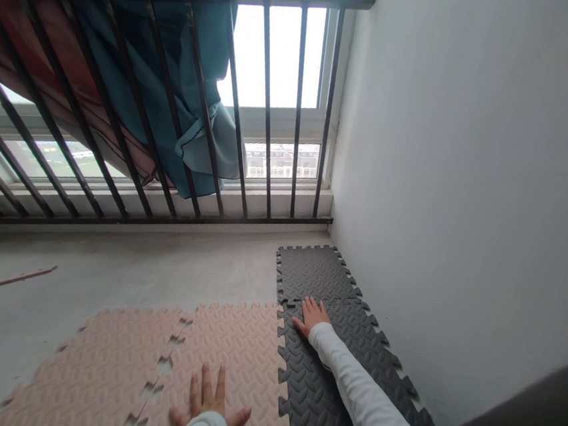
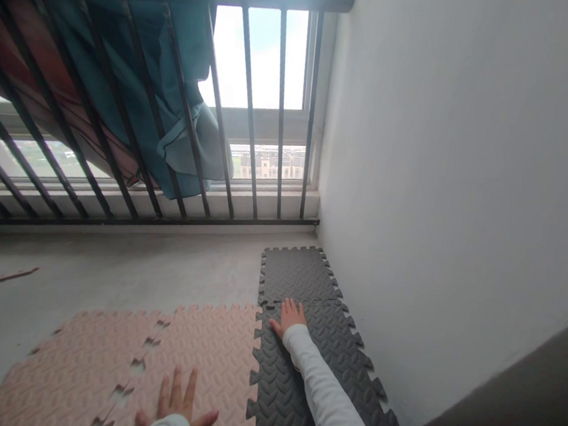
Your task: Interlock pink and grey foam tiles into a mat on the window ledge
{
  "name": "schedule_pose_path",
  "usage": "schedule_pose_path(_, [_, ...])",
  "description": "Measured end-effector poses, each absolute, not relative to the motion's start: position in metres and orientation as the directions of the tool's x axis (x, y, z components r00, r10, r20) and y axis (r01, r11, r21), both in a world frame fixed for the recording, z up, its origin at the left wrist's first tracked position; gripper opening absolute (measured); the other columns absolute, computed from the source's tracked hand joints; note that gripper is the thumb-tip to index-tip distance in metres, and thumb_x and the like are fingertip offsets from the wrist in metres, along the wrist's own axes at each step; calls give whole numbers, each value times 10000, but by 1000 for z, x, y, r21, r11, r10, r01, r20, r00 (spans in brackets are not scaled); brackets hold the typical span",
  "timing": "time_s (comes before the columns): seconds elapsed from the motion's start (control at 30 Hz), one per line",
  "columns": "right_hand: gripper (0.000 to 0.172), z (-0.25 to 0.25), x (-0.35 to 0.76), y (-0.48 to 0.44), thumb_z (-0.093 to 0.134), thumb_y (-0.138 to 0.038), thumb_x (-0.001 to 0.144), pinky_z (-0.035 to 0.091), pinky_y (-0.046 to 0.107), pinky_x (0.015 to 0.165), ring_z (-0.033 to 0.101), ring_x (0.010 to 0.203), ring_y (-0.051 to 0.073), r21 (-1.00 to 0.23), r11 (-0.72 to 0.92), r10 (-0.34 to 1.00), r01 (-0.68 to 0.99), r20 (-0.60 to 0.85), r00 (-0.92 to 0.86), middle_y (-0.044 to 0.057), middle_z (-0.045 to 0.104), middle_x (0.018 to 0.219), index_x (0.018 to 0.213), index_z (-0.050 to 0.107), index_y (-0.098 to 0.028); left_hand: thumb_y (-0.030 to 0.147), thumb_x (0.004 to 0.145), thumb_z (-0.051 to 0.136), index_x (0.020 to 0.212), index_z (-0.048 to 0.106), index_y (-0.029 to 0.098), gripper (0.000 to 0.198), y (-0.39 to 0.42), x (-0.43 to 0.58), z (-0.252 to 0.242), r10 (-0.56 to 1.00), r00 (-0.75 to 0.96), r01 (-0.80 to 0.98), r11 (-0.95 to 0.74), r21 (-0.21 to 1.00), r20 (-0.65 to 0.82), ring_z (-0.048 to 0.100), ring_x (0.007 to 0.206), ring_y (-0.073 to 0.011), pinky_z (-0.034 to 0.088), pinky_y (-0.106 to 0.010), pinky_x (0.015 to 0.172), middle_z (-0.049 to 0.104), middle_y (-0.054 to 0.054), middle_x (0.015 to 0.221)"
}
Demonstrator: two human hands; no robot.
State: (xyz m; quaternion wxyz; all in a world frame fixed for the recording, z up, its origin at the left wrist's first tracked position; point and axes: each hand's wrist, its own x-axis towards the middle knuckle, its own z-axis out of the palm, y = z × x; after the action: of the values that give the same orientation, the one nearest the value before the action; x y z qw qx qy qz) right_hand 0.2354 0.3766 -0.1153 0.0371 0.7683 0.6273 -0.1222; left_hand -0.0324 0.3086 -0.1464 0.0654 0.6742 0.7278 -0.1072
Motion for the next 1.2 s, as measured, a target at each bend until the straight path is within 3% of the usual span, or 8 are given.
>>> schedule_pose_path(0.1, [703,-104,230,384,162,-525,780,54,453,1027,139,1270,228,-87,-216,946,972,-266,186,119,204,1381,1294,246,-52,622,582,449,1287,231,285,811,308,-32,-146,967,-87,995,75,-60,-240,-36,1276,-322,26,-652,910,84,-62,1419])
schedule_pose_path(0.33, [728,-117,208,389,210,-542,762,56,426,1034,59,1286,197,-159,-152,957,975,-269,106,73,82,1411,1324,142,-84,609,596,448,1282,256,284,783,307,-35,-147,975,-43,999,48,18,-216,-32,1274,-328,31,-670,894,97,-78,1417])
schedule_pose_path(0.5, [732,-115,202,393,205,-552,763,52,437,1029,68,1284,211,-128,-196,940,972,-308,149,96,109,1407,1320,161,-78,579,588,483,1291,203,300,806,308,-30,-143,960,-99,995,91,-41,-262,-75,1274,-308,53,-667,892,32,-51,1423])
schedule_pose_path(0.77, [669,-121,206,393,153,-575,771,6,483,1012,20,1287,208,-167,-217,950,962,-261,169,28,58,1419,1330,134,-209,605,575,477,1285,232,304,809,308,-33,-147,971,-71,997,74,4,-230,-57,1275,-315,73,-665,895,69,-54,1422])
schedule_pose_path(0.97, [736,-122,238,384,181,-575,776,-3,490,998,67,1275,272,-59,-528,846,847,-121,519,177,120,1392,1323,143,-84,617,558,492,1282,253,291,829,309,-34,-152,972,-76,997,79,4,-221,-65,1271,-328,38,-663,899,84,-71,1420])
schedule_pose_path(1.13, [746,-117,270,376,200,-587,767,24,473,1008,128,1266,265,-61,-507,849,860,-206,486,175,176,1380,1312,196,-78,632,577,457,1290,223,291,824,311,-32,-150,967,-92,995,80,-58,-238,-43,1278,-309,-6,-635,921,62,-60,1421])
schedule_pose_path(1.2, [752,-116,283,373,197,-578,774,46,470,1006,158,1257,276,-37,-587,799,809,-187,571,206,195,1366,1311,181,-52,624,574,465,1287,228,298,819,311,-32,-150,965,-101,994,88,-62,-241,-40,1278,-312,0,-643,917,66,-53,1421])
